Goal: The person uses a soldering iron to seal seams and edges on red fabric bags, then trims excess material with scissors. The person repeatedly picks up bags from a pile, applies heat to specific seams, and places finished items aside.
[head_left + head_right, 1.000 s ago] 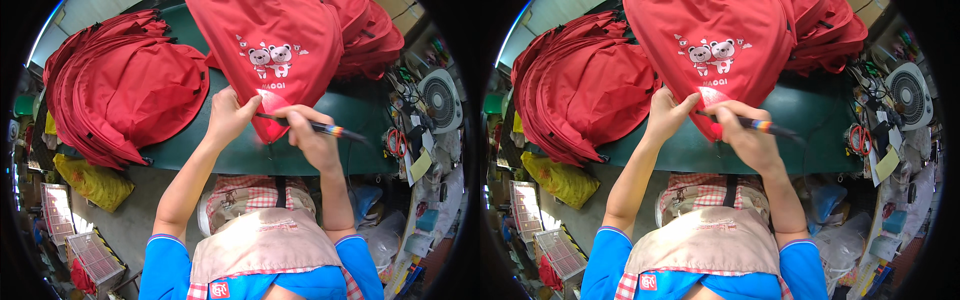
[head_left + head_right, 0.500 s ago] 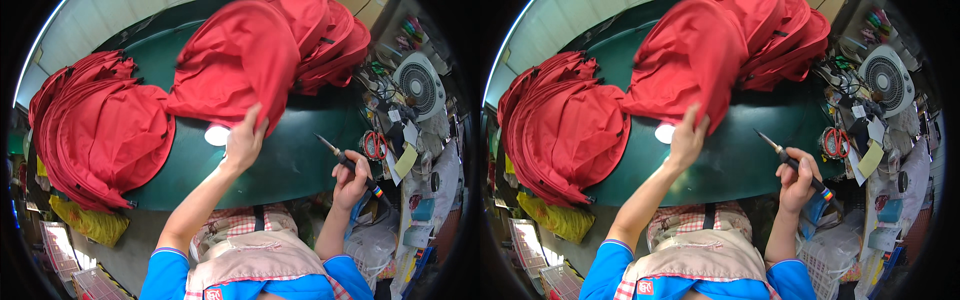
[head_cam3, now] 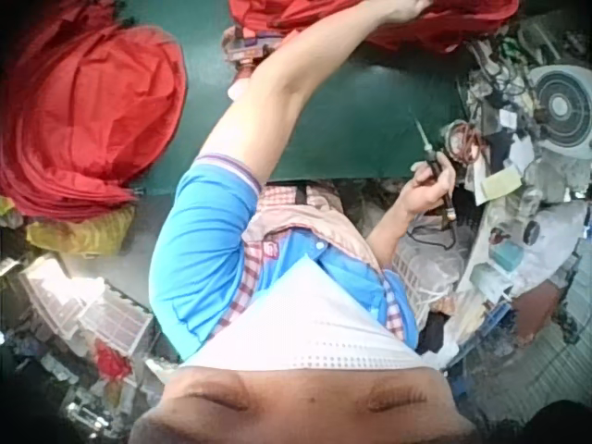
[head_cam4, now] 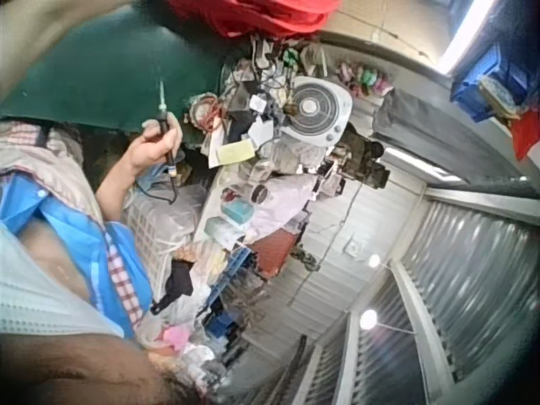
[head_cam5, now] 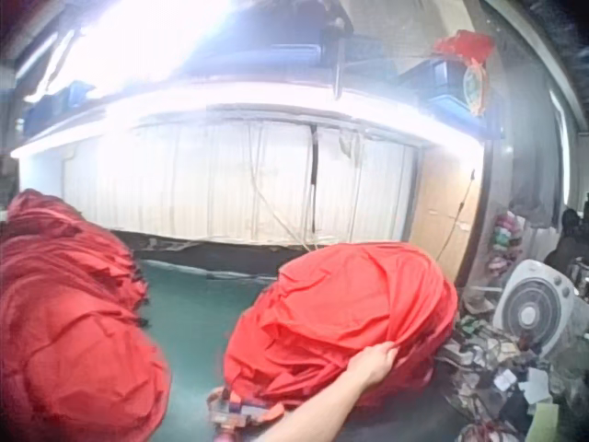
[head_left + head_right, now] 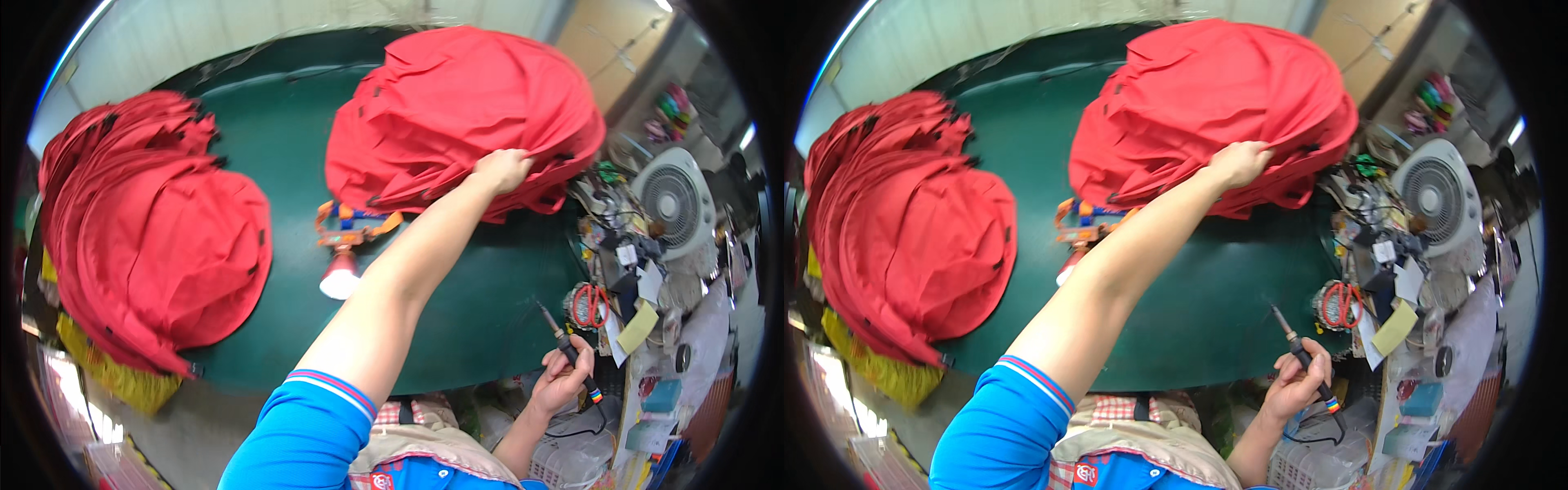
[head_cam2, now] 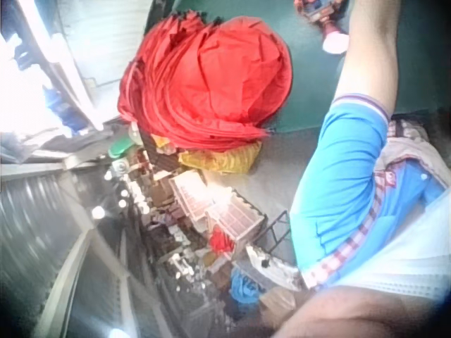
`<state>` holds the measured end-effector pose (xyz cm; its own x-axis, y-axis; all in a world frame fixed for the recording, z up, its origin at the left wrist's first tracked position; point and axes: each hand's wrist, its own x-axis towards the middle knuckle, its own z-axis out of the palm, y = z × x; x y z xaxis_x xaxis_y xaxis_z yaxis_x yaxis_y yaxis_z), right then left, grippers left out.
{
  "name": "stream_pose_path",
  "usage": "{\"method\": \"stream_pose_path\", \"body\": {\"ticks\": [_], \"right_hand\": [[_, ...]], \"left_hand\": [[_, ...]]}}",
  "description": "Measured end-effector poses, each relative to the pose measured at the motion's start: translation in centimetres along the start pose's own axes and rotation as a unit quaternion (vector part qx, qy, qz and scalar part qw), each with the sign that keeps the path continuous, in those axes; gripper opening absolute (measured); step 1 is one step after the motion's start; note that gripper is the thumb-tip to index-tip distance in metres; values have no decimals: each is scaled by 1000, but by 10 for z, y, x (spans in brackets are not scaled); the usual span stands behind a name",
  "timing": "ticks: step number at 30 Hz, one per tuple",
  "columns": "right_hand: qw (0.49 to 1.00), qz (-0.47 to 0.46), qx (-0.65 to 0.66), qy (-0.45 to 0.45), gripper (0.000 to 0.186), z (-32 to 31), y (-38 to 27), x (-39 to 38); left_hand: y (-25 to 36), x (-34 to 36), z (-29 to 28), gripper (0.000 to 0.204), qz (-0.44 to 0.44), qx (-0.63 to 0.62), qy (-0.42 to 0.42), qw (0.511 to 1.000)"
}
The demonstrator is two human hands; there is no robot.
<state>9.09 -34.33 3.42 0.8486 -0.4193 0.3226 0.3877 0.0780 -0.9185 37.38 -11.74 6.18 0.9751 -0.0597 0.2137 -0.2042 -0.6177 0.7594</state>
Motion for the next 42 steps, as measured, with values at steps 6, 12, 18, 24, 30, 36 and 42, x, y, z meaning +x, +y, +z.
{"method": "stream_pose_path", "body": {"ticks": [6,12,18,24,30,36,42], "right_hand": [[996,38,26,-71,43,18,16,-11],[983,63,38,-169,44,60,27,-23],[951,72,121,-276,52,127,9,-72],[878,30,138,-457,33,192,-19,-135],[892,-88,170,-409,35,275,-13,-182],[917,-156,74,-360,35,267,-10,-178],[948,-111,225,-194,39,225,-46,-105]], "left_hand": [[-24,-177,-58,59,214,53,295,930],[-132,-451,-283,66,-160,506,590,608],[-158,-576,-325,87,-325,341,620,627],[-59,-464,-212,75,-74,294,633,712],[-52,-421,-104,60,41,139,605,783],[-45,-454,-72,49,-159,-282,370,871],[-18,-455,-116,61,-88,-441,592,669]]}}
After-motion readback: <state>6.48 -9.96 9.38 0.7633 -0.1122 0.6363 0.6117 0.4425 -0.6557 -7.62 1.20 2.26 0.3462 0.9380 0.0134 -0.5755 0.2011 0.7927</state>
